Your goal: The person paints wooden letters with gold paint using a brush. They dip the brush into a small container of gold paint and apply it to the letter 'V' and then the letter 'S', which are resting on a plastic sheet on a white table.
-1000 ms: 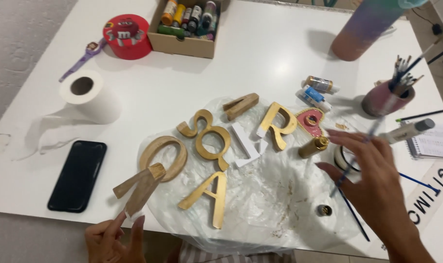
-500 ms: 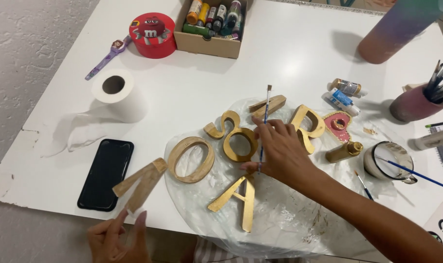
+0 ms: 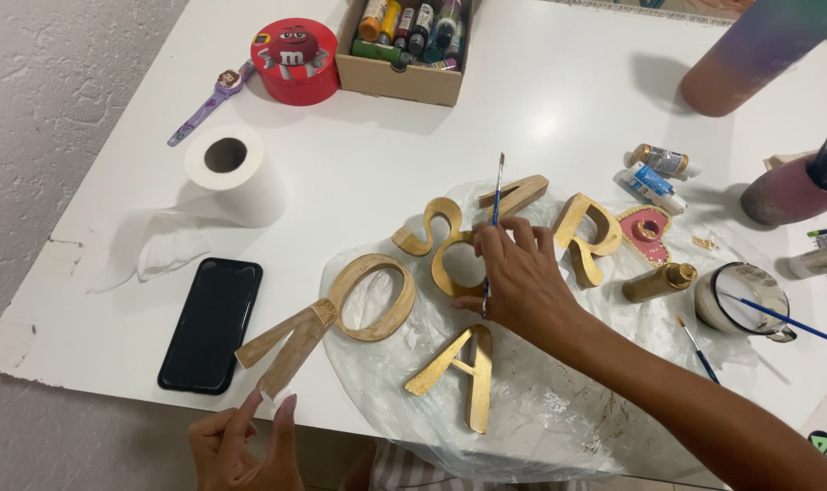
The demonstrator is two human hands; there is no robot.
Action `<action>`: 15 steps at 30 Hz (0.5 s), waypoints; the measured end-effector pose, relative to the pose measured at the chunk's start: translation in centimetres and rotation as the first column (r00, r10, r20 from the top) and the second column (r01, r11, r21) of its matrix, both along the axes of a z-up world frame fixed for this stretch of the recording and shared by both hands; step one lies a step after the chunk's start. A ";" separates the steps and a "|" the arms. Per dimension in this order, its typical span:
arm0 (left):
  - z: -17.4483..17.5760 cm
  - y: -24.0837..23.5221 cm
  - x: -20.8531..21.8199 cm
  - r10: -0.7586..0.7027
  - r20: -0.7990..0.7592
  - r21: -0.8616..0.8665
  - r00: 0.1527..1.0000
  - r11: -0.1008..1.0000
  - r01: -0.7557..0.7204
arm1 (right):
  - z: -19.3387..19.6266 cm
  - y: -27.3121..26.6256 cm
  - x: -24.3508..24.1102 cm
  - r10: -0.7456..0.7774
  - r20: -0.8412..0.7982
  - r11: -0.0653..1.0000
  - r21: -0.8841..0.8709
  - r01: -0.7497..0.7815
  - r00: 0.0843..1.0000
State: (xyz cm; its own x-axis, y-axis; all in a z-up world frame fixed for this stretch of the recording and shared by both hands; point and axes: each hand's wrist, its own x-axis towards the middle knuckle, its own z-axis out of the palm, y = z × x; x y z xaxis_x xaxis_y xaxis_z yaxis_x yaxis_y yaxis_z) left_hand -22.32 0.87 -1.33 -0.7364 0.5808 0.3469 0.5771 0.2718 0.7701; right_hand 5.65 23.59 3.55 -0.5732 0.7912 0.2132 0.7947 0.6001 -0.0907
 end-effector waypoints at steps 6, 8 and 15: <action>0.0 0.2 0.0 0.021 -0.002 -0.093 1.000 0.995 -0.021 | 1.7 -0.7 0.3 0.134 -0.212 0.988 0.099 -0.115 0.968; -0.1 0.2 0.0 0.017 0.003 -0.085 1.000 0.996 -0.016 | 1.0 -0.6 0.6 0.137 -0.202 0.989 0.079 -0.123 0.970; 0.1 0.4 0.9 0.007 -0.021 -0.064 1.000 0.998 -0.008 | -1.3 0.1 0.6 0.131 -0.089 0.987 0.108 -0.121 0.987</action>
